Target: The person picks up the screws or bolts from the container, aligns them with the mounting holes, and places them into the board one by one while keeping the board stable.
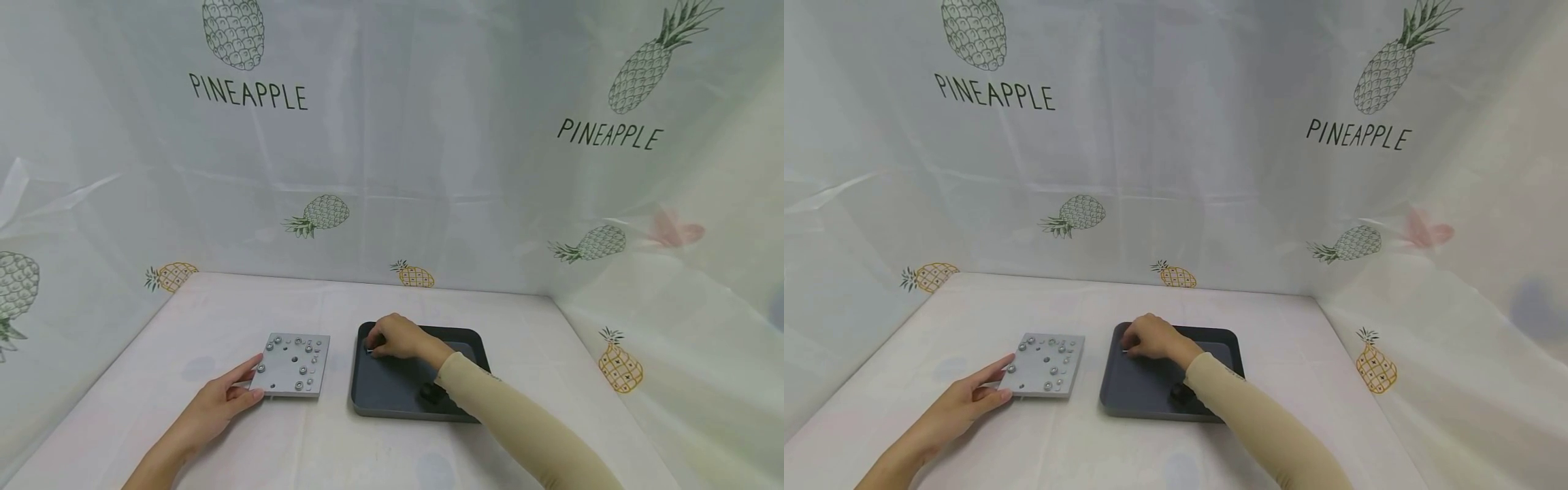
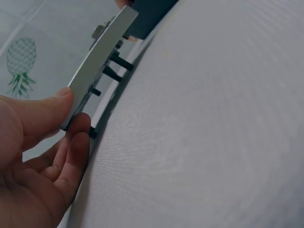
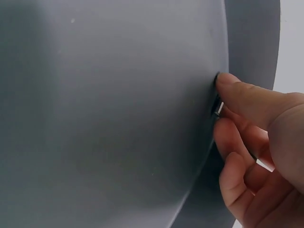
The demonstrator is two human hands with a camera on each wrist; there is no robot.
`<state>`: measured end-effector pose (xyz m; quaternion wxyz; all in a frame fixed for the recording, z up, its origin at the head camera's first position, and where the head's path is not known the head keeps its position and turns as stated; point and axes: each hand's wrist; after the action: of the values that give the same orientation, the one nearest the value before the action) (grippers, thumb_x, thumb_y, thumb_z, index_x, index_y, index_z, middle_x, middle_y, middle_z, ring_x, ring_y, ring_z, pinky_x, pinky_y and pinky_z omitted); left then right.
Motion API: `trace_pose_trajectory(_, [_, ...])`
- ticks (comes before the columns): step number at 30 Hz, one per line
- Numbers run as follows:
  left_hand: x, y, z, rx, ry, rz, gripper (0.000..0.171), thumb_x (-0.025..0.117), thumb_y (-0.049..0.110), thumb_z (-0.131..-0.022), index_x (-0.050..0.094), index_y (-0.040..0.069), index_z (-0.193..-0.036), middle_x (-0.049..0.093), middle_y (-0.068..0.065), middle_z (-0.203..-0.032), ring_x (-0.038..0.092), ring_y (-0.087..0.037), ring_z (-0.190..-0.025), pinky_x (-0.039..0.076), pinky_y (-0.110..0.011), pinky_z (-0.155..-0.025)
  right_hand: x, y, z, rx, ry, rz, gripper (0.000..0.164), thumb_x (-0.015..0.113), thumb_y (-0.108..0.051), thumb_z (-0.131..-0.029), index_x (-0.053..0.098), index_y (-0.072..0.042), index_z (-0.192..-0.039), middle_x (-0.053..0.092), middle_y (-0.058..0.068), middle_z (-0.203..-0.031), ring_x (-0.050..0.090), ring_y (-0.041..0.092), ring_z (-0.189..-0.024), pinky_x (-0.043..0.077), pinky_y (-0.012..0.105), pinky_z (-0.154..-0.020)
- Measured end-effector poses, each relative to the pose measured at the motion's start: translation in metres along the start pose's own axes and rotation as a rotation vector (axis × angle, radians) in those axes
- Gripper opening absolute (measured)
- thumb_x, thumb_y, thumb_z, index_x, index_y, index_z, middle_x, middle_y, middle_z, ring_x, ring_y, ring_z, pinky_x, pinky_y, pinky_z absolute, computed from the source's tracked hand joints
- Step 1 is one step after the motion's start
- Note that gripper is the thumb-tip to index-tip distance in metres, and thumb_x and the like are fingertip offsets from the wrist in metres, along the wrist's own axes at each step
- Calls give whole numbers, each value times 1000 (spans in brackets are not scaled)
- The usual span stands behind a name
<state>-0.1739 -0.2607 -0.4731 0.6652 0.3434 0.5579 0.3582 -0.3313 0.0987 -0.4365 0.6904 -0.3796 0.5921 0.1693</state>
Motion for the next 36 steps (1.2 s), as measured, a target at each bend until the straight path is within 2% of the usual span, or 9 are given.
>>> trace_pose_trajectory(9, [1, -3, -1, -2, 1, -6, 82, 78, 35, -98, 37, 15, -166, 49, -26, -155, 65, -17, -105, 51, -20, -86, 3, -2, -2, -6, 11, 16, 9, 86, -22, -92, 84, -18, -101, 75, -7, -103, 66, 8, -95, 54, 30, -90])
trace_pose_trajectory(17, [1, -4, -2, -1, 3, -14, 82, 78, 36, -98, 37, 15, -166, 50, -25, -155, 65, -17, -104, 51, -21, -85, 2, -2, -2, -19, -9, 23, 6, 85, -22, -93, 83, -20, -99, 74, -11, -97, 62, 3, -89, 53, 27, -85])
trace_pose_trajectory(28, [0, -3, 0, 31, -6, -3, 80, 76, 33, -100, 36, 14, -167, 48, -26, -156, 63, -16, -107, 49, -19, -87, -1, 6, 3, -110, 1, 6, 7, 84, -18, -93, 82, -18, -100, 75, -8, -99, 66, 4, -92, 54, 26, -87])
trace_pose_trajectory(36, [0, -2, 0, 29, -2, 7, 78, 75, 31, -101, 37, 14, -167, 48, -27, -156, 64, -16, -107, 51, -19, -87, -4, 10, 6, -135, 7, -31, 8, 83, -17, -94, 81, -18, -102, 76, -8, -100, 66, 2, -93, 54, 25, -88])
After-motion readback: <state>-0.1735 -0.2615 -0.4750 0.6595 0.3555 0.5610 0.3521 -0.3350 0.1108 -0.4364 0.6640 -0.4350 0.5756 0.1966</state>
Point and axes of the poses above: each hand's wrist, its own z-axis away from the middle knuckle, its own x-axis out of the palm, y = z × x
